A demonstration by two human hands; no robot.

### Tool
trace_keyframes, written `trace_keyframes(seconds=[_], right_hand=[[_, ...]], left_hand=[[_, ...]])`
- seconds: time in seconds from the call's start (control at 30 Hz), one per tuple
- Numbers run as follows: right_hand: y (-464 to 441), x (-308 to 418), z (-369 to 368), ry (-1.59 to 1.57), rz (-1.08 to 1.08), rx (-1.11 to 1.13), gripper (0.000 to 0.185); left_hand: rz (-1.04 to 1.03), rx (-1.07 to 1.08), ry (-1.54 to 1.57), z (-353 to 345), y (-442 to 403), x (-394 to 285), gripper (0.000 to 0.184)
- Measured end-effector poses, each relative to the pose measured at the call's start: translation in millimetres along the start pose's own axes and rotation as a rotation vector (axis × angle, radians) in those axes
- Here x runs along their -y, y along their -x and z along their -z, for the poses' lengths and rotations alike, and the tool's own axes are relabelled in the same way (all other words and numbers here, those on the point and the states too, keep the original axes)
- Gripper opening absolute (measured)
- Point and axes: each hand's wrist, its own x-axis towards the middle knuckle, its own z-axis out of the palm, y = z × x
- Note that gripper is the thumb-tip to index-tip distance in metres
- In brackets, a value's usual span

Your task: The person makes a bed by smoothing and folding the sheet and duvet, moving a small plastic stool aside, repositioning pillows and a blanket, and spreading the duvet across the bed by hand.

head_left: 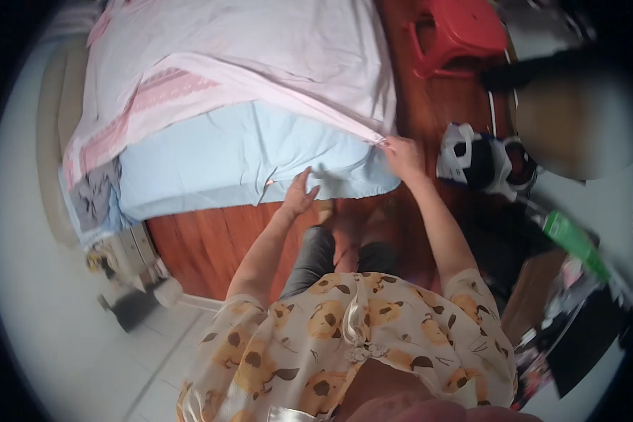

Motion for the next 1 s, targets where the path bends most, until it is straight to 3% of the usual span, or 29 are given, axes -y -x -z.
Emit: trace_keyframes(seconds=[0.07,0.13,0.2,0.27,0.3,0.33,0.43,0.53,0.77,0.83,0.87,0.93,1.0], right_hand=[[-17.7,-0.2,27.6,-0.167,-0.081,0.07,0.019],[-41.7,-14.3,52.2,-0.191,0.028,0.14,0.022],[-65.6,-8.3,97.6,-0.42,0.014,0.242,0.023],[-97.1,-18.3,131.9,-0.382,0.096,0.158,0.024],[-114.4,-19.6,150.2,-0.401,0.026,0.151,0.024],[-128.4,-22.3,164.8,-0.424,-0.055,0.151,0.023],[-177.8,-45.0,198.0,-0.292,-0.002,0.083,0.026],[-218.8,-62.1,215.4,-0.406,-0.126,0.078,0.026],[-327.8,-135.5,224.5,-0.008,0.025,0.005,0.035],[-387.3,-172.3,216.4,0.243,0.213,-0.191,0.038],[-404.3,-180.7,211.7,0.226,0.141,-0.227,0.038],[-452.9,-193.8,201.9,0.289,0.06,-0.347,0.038],[-489.9,-208.0,191.6,0.325,-0.057,-0.289,0.044]], left_hand=[[-0.099,-0.037,0.092,-6.8,-4.0,-26.1,0.064],[-0.088,-0.059,0.07,-3.2,-11.9,-45.3,0.064],[-0.095,-0.072,0.041,7.3,-17.6,-55.5,0.063],[0.049,0.033,-0.005,19.8,-36.2,-62.7,0.062],[-0.035,-0.042,-0.025,15.7,-44.0,-49.1,0.063],[-0.012,-0.049,0.004,13.4,-41.0,-49.6,0.063],[0.069,-0.023,-0.024,38.3,-58.9,-51.7,0.058],[0.117,-0.03,-0.002,49.9,-68.0,-53.1,0.054],[0.325,-0.04,0.084,47.5,-105.8,-74.7,0.048],[0.361,-0.102,0.063,35.0,-131.1,-83.7,0.044],[0.376,-0.079,0.057,28.6,-135.4,-88.1,0.044],[0.439,-0.238,0.132,23.5,-161.1,-104.0,0.039],[0.485,-0.376,0.074,20.9,-187.7,-116.1,0.035]])
